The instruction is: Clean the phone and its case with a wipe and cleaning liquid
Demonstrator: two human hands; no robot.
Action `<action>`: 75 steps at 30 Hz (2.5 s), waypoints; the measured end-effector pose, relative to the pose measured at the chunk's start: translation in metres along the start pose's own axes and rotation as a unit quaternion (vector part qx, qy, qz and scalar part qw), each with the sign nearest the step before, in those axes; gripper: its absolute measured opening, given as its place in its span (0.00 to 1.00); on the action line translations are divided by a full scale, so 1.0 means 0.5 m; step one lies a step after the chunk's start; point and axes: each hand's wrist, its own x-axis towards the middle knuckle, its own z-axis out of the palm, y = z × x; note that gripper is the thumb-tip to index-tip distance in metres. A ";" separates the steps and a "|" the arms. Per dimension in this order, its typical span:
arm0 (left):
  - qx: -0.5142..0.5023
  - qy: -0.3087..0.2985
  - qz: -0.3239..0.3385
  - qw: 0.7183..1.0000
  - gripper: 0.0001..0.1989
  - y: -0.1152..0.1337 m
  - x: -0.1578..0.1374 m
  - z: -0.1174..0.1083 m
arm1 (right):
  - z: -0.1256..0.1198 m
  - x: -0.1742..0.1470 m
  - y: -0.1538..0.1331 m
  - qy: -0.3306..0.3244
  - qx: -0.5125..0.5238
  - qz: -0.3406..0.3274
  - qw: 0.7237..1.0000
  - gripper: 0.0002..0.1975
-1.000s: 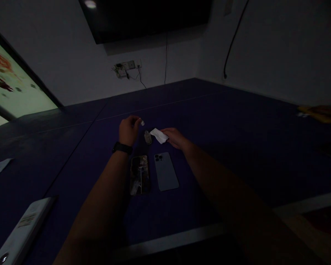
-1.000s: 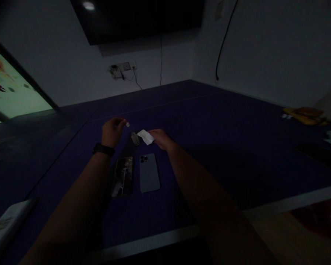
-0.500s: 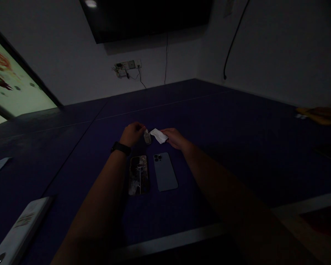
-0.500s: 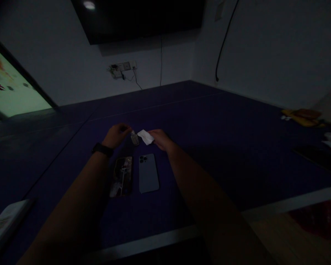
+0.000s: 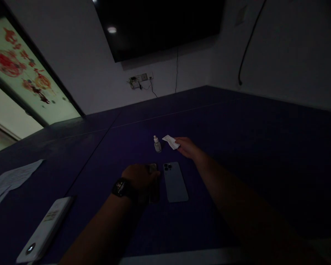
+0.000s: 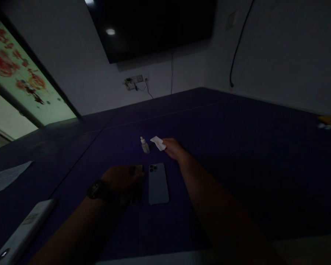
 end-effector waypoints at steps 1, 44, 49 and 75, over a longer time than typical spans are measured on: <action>0.009 -0.005 -0.021 1.000 0.40 0.009 -0.015 0.016 | 0.000 0.001 0.001 0.000 0.003 0.001 1.000 0.11; -0.944 -0.186 0.094 0.256 0.23 -0.007 0.015 0.135 | 0.039 -0.164 -0.112 0.059 -0.015 -0.130 0.990 0.11; -0.924 -0.125 0.077 0.353 0.13 0.003 0.023 0.141 | 0.031 -0.185 -0.046 0.054 0.003 -0.120 0.991 0.09; -0.921 -0.187 0.114 0.321 0.31 0.011 0.008 0.138 | 0.076 -0.201 -0.003 0.166 -0.100 -0.254 0.948 0.16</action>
